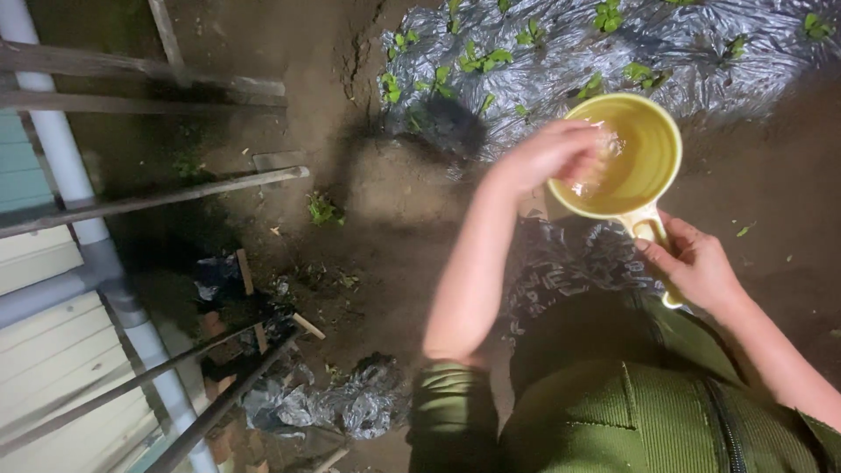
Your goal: Watering young plants in a garden bed using a hand scoop and a bucket of water
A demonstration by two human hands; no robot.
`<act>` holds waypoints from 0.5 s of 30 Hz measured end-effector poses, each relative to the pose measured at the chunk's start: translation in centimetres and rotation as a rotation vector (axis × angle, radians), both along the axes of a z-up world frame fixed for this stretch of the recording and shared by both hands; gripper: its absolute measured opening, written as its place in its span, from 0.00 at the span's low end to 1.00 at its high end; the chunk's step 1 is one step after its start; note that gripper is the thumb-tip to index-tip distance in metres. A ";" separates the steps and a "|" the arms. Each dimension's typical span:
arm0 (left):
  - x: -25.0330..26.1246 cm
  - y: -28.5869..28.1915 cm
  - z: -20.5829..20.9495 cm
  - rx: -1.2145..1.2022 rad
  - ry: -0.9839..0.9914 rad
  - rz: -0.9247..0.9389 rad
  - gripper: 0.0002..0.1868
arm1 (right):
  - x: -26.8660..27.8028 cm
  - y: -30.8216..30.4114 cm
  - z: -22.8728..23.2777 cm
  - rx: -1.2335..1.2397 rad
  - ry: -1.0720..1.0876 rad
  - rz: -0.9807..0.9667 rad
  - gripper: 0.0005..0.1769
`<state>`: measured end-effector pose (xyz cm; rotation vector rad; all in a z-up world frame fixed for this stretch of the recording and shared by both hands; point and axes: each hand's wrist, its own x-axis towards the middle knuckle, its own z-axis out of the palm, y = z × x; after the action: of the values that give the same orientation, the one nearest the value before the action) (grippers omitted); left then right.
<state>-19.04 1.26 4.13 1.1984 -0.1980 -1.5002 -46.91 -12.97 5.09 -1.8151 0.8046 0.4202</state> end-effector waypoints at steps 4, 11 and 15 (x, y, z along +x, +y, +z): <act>5.8 6.6 3.4 0.116 -0.356 -0.057 0.20 | -0.3 -0.8 0.8 -0.042 -0.065 -0.012 0.24; 10.2 15.1 -8.2 0.717 -0.555 0.236 0.15 | -1.9 -2.0 0.3 0.028 -0.104 -0.139 0.32; 10.0 16.8 -11.9 0.864 -0.661 0.355 0.29 | -1.3 -1.6 1.9 0.059 -0.099 -0.206 0.31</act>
<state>-9.06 18.04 -7.81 2.2681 0.2539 -0.8194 -48.23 -14.59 6.95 -1.6657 0.8899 0.2168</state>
